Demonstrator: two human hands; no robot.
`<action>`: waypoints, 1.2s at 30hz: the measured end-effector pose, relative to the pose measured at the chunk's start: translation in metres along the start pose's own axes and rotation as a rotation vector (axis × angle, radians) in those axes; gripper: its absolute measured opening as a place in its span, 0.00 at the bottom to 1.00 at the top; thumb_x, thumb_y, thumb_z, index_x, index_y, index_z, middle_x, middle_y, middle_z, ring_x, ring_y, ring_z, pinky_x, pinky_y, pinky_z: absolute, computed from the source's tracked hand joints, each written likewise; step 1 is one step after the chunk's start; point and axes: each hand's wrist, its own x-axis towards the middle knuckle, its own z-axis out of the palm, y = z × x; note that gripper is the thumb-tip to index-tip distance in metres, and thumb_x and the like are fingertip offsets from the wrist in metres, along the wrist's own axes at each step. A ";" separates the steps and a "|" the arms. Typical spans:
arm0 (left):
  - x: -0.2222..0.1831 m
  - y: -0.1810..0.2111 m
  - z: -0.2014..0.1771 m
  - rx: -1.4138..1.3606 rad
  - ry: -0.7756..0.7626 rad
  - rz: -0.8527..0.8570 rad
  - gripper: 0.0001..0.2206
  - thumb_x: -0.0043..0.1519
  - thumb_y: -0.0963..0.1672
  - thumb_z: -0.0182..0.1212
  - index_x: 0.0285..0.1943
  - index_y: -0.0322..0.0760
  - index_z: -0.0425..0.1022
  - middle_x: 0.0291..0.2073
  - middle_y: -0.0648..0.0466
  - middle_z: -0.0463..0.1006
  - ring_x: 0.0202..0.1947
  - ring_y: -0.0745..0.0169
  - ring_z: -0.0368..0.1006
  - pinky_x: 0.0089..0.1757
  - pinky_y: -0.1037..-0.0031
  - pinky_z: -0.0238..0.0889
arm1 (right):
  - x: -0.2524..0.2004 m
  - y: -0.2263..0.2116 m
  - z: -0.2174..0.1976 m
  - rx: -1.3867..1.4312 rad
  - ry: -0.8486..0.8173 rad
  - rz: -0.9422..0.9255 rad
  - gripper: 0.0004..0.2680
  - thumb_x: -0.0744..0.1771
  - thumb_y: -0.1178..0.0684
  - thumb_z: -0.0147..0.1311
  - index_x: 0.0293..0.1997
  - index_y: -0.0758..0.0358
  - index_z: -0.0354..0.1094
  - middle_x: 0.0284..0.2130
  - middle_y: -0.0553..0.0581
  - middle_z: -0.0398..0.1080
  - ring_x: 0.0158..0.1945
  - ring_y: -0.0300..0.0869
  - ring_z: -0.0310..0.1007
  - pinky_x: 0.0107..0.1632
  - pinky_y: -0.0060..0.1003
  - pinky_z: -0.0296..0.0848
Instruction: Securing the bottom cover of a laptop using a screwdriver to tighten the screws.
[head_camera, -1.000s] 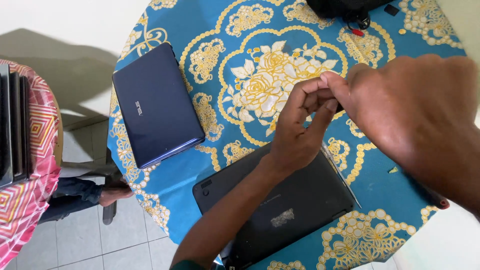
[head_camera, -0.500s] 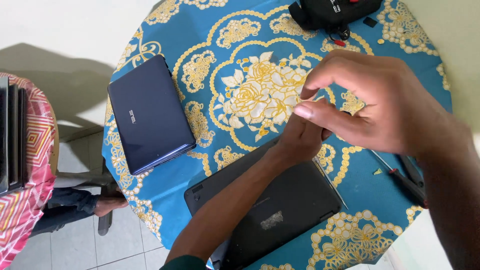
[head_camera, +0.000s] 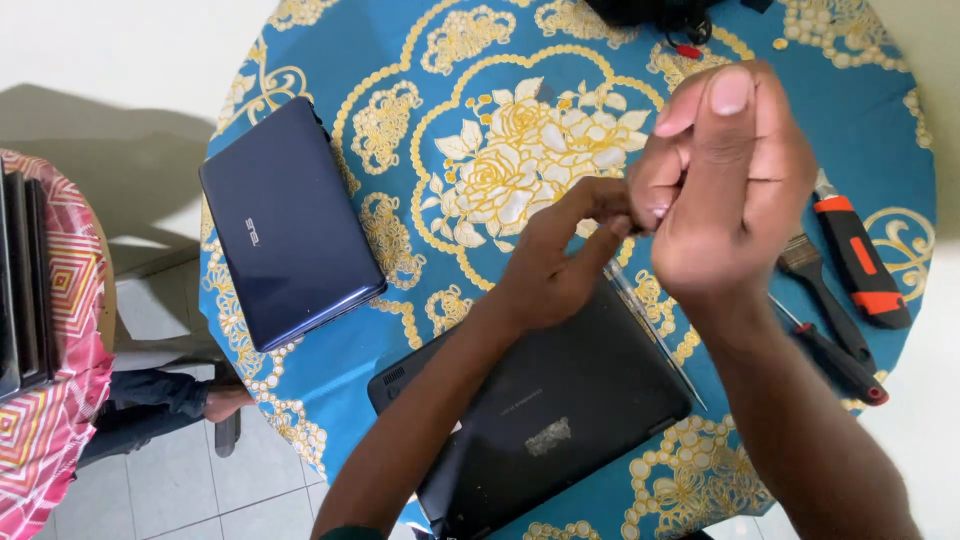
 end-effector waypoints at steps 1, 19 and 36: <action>-0.001 0.009 0.001 0.263 0.042 0.116 0.08 0.72 0.43 0.49 0.56 0.36 0.68 0.44 0.50 0.75 0.44 0.55 0.76 0.49 0.68 0.70 | -0.006 -0.001 0.010 -0.052 0.114 -0.046 0.14 0.76 0.45 0.33 0.41 0.66 0.55 0.18 0.53 0.50 0.19 0.35 0.49 0.27 0.31 0.49; 0.008 0.018 -0.011 1.033 0.084 0.269 0.09 0.72 0.48 0.49 0.51 0.39 0.67 0.27 0.50 0.77 0.22 0.36 0.71 0.22 0.54 0.53 | 0.018 -0.023 -0.041 -0.363 -0.499 -0.209 0.08 0.74 0.63 0.39 0.54 0.77 0.65 0.49 0.68 0.68 0.53 0.51 0.68 0.58 0.42 0.68; 0.005 0.033 -0.007 0.627 0.062 0.190 0.18 0.64 0.52 0.68 0.58 0.46 0.72 0.47 0.61 0.82 0.43 0.67 0.83 0.46 0.74 0.73 | 0.043 -0.011 -0.085 -1.719 -0.967 -0.516 0.23 0.70 0.19 0.46 0.37 0.49 0.56 0.11 0.47 0.50 0.13 0.45 0.51 0.28 0.41 0.42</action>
